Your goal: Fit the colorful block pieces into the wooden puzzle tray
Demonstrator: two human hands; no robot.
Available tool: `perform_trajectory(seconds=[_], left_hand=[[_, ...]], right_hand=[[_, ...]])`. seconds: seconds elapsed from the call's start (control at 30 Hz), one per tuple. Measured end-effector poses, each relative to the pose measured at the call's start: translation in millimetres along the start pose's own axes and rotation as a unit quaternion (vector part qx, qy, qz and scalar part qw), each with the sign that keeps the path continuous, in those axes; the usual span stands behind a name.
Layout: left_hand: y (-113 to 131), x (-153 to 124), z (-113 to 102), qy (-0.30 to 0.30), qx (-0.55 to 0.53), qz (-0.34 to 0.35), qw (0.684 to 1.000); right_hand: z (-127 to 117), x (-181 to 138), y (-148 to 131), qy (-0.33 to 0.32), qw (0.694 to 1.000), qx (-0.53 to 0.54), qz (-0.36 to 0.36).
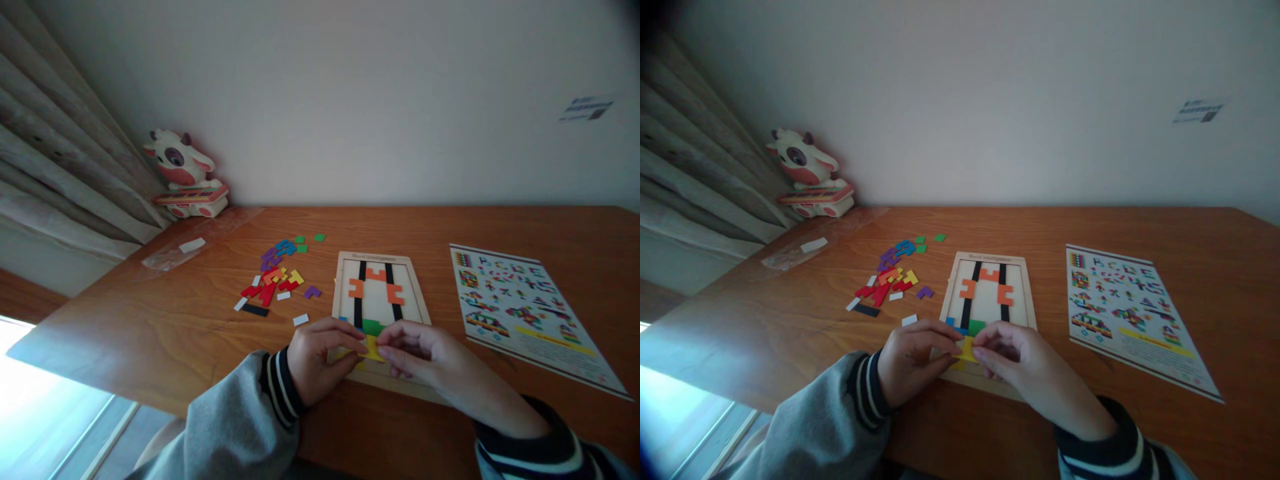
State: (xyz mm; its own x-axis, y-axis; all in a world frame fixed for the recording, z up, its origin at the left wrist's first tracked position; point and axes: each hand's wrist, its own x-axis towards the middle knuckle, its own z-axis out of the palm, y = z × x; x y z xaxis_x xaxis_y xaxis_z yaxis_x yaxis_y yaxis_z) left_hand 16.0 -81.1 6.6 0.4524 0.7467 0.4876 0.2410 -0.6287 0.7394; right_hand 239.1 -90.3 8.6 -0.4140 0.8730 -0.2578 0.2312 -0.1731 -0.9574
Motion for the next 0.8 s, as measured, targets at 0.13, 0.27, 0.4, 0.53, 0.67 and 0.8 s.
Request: perform_trajectory(seconds=[0.13, 0.27, 0.4, 0.53, 0.67, 0.8], left_hand=[[-8, -4, 0, -0.022, 0.094, -0.003, 0.995], [-17, -8, -1, -0.048, 0.189, 0.031, 0.98], [-20, -11, -1, -0.106, 0.234, 0.096, 0.961], [-21, -12, 2, -0.125, 0.268, 0.127, 0.947], [-24, -13, 2, -0.123, 0.284, 0.151, 0.939], [-25, -12, 0, -0.126, 0.303, 0.172, 0.929]], right_hand=[[-8, 1, 16, 0.034, 0.998, -0.043, 0.031], [-6, 1, 23, 0.046, 0.991, -0.121, 0.026], [2, 2, 21, 0.051, 0.986, -0.157, 0.007], [5, 4, 19, 0.059, 0.976, -0.207, -0.02], [7, 5, 21, 0.076, 0.963, -0.255, -0.037], [10, 5, 24, 0.077, 0.961, -0.263, -0.031]])
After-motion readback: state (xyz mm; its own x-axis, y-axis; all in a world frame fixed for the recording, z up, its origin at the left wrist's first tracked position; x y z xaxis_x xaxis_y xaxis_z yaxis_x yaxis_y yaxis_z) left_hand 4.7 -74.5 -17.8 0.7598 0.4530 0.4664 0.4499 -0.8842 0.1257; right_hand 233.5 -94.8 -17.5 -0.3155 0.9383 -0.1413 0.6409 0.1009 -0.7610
